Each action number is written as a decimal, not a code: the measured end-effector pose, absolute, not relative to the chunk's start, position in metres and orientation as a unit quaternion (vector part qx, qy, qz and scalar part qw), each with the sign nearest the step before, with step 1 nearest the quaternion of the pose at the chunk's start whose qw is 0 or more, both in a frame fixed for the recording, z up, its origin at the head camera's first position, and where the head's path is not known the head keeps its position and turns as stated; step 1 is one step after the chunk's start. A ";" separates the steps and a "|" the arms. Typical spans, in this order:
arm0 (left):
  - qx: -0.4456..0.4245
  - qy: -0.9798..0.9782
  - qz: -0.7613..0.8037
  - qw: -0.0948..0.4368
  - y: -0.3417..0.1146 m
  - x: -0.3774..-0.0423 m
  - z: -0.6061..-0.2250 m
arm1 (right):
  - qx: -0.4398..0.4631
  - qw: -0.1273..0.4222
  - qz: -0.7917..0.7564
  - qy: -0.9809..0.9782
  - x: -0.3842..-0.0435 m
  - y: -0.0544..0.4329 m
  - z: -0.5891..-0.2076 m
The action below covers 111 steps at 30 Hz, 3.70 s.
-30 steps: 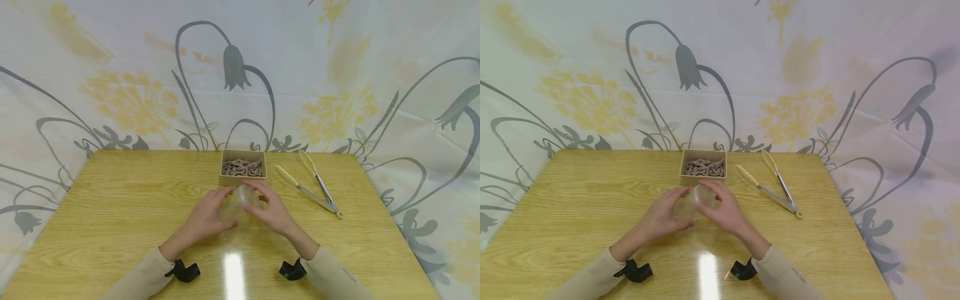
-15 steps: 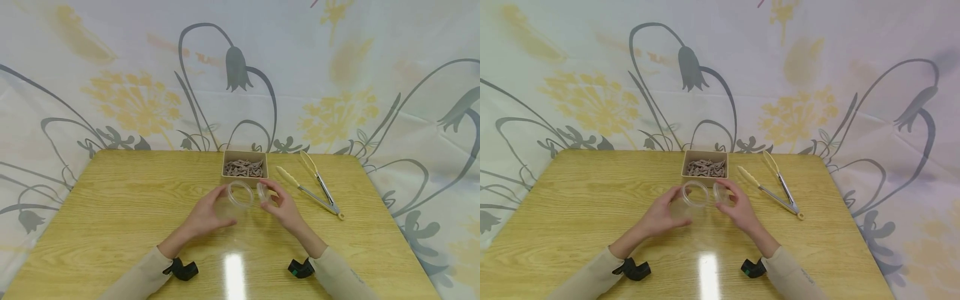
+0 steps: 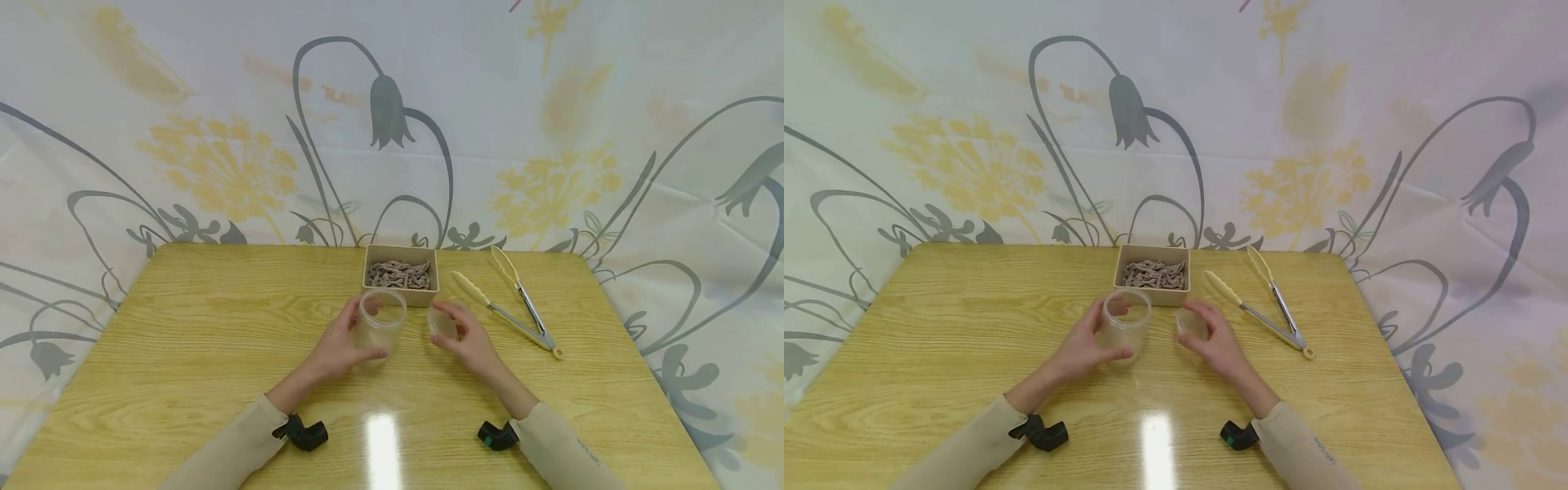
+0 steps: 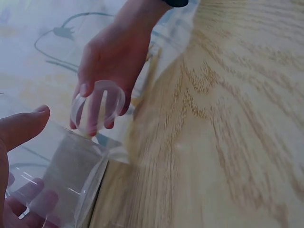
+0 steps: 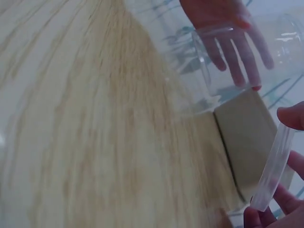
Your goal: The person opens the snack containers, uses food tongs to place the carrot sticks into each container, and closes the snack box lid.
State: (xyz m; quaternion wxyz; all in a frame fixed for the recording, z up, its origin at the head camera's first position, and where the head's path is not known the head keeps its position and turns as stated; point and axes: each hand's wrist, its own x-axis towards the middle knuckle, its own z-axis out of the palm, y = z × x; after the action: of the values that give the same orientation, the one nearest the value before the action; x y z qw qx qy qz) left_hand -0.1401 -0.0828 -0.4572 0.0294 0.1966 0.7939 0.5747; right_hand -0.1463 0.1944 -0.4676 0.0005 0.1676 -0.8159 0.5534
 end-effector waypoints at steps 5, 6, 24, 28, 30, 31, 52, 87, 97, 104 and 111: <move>0.190 0.776 0.600 0.045 -0.084 -0.145 -0.462 | 0.173 -0.006 0.521 -0.836 -0.148 0.198 -0.474; 0.191 0.773 0.604 0.046 -0.084 -0.146 -0.463 | 0.176 -0.005 0.511 -0.841 -0.148 0.199 -0.476; 0.235 0.768 0.594 0.040 -0.087 -0.156 -0.478 | 0.226 -0.035 0.434 -0.871 -0.151 0.200 -0.483; 0.240 0.773 0.586 0.043 -0.088 -0.156 -0.480 | 0.236 -0.022 0.422 -0.875 -0.150 0.200 -0.485; 0.240 0.774 0.584 0.047 -0.088 -0.156 -0.480 | 0.242 -0.016 0.418 -0.875 -0.150 0.199 -0.486; 0.240 0.773 0.585 0.048 -0.088 -0.156 -0.480 | 0.244 -0.013 0.417 -0.876 -0.150 0.199 -0.486; 0.235 0.790 0.563 0.059 -0.091 -0.156 -0.470 | 0.188 0.012 0.494 -0.849 -0.154 0.215 -0.471; 0.233 0.773 0.586 0.068 -0.094 -0.154 -0.474 | 0.032 0.074 0.296 -0.952 -0.193 0.295 -0.468; 0.221 0.795 0.562 0.062 -0.092 -0.152 -0.469 | 0.007 0.054 0.281 -0.958 -0.192 0.299 -0.467; 0.245 0.783 0.568 0.062 -0.092 -0.153 -0.458 | 0.003 0.063 0.262 -0.963 -0.193 0.299 -0.469; 0.272 0.758 0.590 0.060 -0.089 -0.155 -0.452 | -0.005 0.086 0.246 -0.966 -0.195 0.297 -0.472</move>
State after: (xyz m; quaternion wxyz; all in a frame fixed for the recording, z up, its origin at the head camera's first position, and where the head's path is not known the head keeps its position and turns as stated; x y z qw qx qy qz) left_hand -0.1551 -0.0892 -0.4520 0.0598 0.2723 0.7580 0.5897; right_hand -0.1953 0.2966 -0.4723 0.0859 -0.0046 -0.9656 0.2456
